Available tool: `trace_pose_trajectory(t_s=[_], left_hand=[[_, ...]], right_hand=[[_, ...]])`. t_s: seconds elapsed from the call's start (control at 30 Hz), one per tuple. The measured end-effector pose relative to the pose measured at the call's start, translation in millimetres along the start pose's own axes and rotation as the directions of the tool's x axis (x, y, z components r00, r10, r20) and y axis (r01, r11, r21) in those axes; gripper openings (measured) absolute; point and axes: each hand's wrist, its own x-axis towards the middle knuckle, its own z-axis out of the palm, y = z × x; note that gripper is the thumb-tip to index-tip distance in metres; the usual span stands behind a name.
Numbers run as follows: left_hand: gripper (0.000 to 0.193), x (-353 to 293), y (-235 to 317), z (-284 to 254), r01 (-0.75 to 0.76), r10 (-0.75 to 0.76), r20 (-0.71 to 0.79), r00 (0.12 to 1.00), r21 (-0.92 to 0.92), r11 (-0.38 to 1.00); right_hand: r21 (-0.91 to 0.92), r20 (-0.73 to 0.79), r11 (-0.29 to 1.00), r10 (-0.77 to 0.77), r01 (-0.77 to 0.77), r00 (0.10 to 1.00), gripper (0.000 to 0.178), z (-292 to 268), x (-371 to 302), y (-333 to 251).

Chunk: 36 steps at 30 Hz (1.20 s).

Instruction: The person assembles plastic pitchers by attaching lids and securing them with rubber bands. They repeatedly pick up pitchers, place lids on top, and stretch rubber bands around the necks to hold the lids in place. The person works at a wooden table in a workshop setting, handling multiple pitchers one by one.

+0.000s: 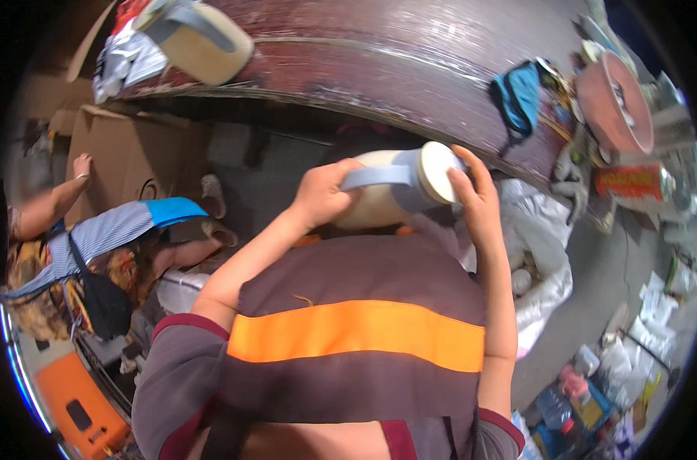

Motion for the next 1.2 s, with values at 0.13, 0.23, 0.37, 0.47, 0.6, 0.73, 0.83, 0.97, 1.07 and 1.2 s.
trace_pose_trajectory(t_s=[0.13, 0.23, 0.37, 0.47, 0.6, 0.73, 0.83, 0.97, 1.07, 1.2], left_hand=[[0.026, -4.1, 14.7, 3.3, -0.088, 0.086, 0.025, 0.996, 0.128, 0.988], [0.026, -6.6, 14.5, 0.6, -0.100, 0.102, -0.001, 0.995, 0.132, 0.986], [0.027, -4.8, -1.9, -17.2, 0.032, -0.032, -0.018, 0.999, 0.021, 0.999], [0.029, 1.8, -3.9, -27.8, 0.097, -0.097, 0.018, 0.995, -0.027, 0.995], [0.035, -0.4, 2.5, -18.1, -0.004, 0.004, 0.034, 0.999, 0.007, 1.000], [0.034, -2.4, 0.3, -10.2, -0.012, 0.012, -0.006, 1.000, 0.035, 0.999], [0.030, 12.0, -13.2, -25.5, 0.050, -0.050, -0.012, 0.999, -0.045, 0.998], [0.017, 62.2, -53.1, -17.6, 0.107, -0.086, 0.074, 0.993, -0.347, 0.932], [0.019, 80.0, -30.8, 1.1, 0.085, -0.010, 0.171, 0.985, -0.437, 0.896], [0.014, 82.3, -27.2, 2.7, 0.131, -0.091, 0.116, 0.989, -0.407, 0.904]], right_hand=[[-0.440, 0.004, 0.897, -0.043, 0.040, 0.999, 0.058, 13.7, -11.8, -24.7], [-0.528, -0.042, 0.837, -0.193, 0.143, 0.980, 0.057, 39.3, -15.1, -30.2], [-0.517, 0.060, 0.753, -0.442, 0.407, 0.895, 0.052, 52.1, -13.1, -27.9], [-0.466, 0.145, 0.739, -0.480, 0.487, 0.865, 0.052, 51.3, -7.3, -28.1], [-0.468, 0.086, 0.849, -0.231, 0.244, 0.969, 0.046, 48.0, 13.6, -44.2], [-0.418, 0.055, 0.854, -0.315, 0.308, 0.948, 0.032, 52.8, 16.3, -37.9], [-0.467, 0.295, 0.626, -0.556, 0.625, 0.777, 0.031, 53.7, 4.7, -45.9], [-0.148, 0.655, 0.312, -0.681, 0.939, 0.329, 0.039, 64.0, 3.5, -80.6], [-0.025, 0.751, 0.195, -0.643, 0.980, 0.147, 0.039, 81.3, -2.8, -97.5], [-0.180, 0.701, 0.299, -0.629, 0.937, 0.335, 0.039, 79.3, 3.5, -96.9]])
